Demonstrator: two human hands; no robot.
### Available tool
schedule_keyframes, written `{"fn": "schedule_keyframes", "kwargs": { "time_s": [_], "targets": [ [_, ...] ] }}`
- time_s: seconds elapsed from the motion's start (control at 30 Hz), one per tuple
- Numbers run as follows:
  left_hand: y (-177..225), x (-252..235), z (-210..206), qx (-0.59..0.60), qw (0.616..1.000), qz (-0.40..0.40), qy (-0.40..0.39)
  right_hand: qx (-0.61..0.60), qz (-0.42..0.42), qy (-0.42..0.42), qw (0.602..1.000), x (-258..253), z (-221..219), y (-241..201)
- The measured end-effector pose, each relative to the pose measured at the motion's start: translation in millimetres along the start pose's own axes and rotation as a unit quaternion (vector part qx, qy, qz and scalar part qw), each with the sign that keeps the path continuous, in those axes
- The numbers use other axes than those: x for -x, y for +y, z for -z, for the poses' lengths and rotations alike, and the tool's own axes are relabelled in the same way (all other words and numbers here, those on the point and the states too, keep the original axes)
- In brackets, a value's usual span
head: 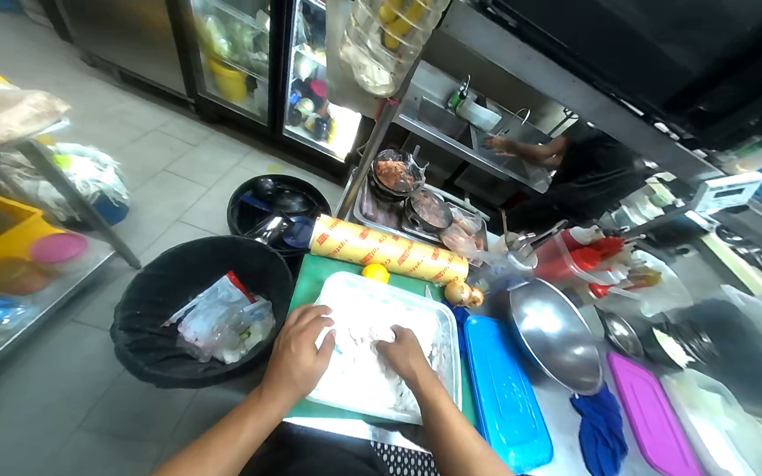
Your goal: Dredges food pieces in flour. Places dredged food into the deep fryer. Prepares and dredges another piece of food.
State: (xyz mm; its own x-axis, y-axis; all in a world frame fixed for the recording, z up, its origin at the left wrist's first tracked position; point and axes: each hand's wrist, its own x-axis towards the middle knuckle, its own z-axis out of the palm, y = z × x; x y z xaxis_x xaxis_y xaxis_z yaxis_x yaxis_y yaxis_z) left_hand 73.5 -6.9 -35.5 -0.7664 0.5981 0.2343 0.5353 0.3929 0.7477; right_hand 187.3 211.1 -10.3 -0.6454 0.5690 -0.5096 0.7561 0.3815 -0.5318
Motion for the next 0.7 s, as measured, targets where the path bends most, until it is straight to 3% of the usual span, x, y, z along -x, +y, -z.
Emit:
{"fn": "schedule_keyframes", "kwargs": {
  "time_s": [0.1,0.17,0.27,0.4,0.5,0.6,0.7],
  "targets": [
    [0.5,-0.3,-0.1,0.0,1.0,0.0,0.004,-0.153,0.064,0.037,0.985,12.7,21.0,-3.8],
    [0.7,0.5,-0.1,-0.003,1.0,-0.001,0.006,-0.101,0.104,0.094,0.985,26.2,42.9,-14.8],
    [0.5,0.1,0.1,-0.004,1.0,-0.007,0.007,0.069,0.107,0.136,0.982,45.2,63.4,-34.3],
    [-0.8,-0.5,-0.7,-0.01,1.0,-0.015,0.007,0.248,0.09,0.013,0.964,53.5,33.6,-34.3],
    [-0.5,-1.0,-0.1,-0.007,1.0,-0.01,0.008,0.27,0.138,-0.131,0.944,47.7,24.3,-15.4],
    [0.4,1.6,0.0,-0.001,1.0,-0.005,0.008,0.151,0.098,-0.081,0.98,40.9,44.7,-5.3],
    [0.1,-0.5,-0.9,-0.002,1.0,-0.01,0.013,0.153,0.015,-0.005,0.988,22.6,48.9,-3.5]
  ]
}}
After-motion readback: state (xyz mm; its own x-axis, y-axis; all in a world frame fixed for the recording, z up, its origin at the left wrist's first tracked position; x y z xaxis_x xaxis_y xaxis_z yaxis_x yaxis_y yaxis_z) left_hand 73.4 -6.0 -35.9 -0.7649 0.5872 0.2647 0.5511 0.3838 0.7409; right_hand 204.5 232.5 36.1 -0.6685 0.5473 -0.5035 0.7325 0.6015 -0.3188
